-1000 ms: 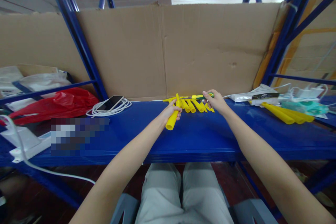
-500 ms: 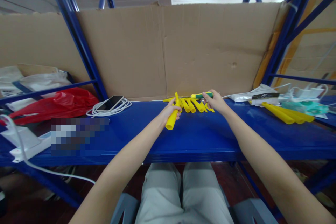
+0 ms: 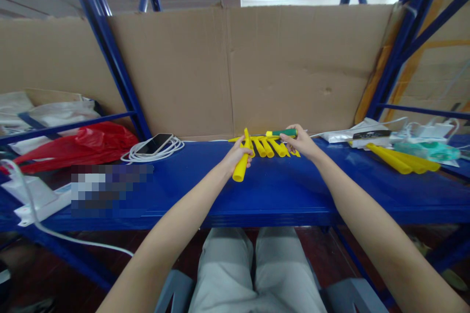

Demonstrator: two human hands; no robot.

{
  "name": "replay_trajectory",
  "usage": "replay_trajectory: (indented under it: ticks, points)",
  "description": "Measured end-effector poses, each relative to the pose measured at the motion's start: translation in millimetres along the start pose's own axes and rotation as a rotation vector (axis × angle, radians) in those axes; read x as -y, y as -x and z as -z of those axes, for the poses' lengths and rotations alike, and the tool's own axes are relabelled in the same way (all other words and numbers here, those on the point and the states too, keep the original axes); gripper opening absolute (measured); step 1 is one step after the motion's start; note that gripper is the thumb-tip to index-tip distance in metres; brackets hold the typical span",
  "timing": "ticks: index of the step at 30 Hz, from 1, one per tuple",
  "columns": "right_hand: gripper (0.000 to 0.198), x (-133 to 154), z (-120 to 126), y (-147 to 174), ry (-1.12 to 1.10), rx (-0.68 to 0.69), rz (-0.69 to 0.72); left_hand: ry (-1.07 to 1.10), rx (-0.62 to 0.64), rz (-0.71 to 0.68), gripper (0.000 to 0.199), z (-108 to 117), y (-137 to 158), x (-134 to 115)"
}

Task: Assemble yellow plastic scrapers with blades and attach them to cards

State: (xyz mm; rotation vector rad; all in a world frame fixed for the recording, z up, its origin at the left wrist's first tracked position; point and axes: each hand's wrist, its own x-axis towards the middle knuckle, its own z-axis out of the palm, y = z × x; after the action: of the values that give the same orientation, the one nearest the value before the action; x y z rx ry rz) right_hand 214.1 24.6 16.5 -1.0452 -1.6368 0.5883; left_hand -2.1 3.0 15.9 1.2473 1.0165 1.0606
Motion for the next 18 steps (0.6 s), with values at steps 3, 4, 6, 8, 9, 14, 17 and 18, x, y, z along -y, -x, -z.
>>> replay_trajectory:
  ticks: [3, 4, 6, 8, 9, 14, 17, 18]
  points:
    - [0.042, 0.9, -0.8, 0.6, -0.034, 0.020, 0.026, 0.000, -0.004, 0.007, 0.082, -0.3, 0.4, -0.3]
    - [0.040, 1.2, -1.1, 0.6, -0.025, 0.005, 0.026, 0.001, -0.004, 0.005, 0.082, -0.4, 0.5, -0.4]
    - [0.038, 1.8, -1.7, 0.5, 0.010, -0.029, 0.006, 0.005, -0.004, -0.001, 0.083, -0.4, 0.4, -0.4]
    - [0.037, 2.6, -2.2, 0.7, 0.026, -0.045, -0.028, 0.010, -0.002, -0.005, 0.083, 0.2, -0.4, -0.4]
    - [0.036, 3.3, -2.5, 0.9, 0.014, -0.037, -0.047, 0.011, 0.002, -0.004, 0.084, 0.8, -1.0, -0.3]
    - [0.043, 7.6, -4.0, 3.1, -0.101, 0.026, -0.076, 0.004, 0.013, 0.001, 0.083, 4.0, -4.9, 0.7]
    - [0.039, 8.8, -3.7, 3.5, -0.070, -0.028, -0.030, 0.001, 0.028, -0.011, 0.084, 4.7, -6.3, 2.8]
    - [0.038, 8.8, -3.4, 3.4, -0.045, -0.045, -0.022, -0.002, 0.032, -0.018, 0.084, 4.7, -6.4, 3.4]
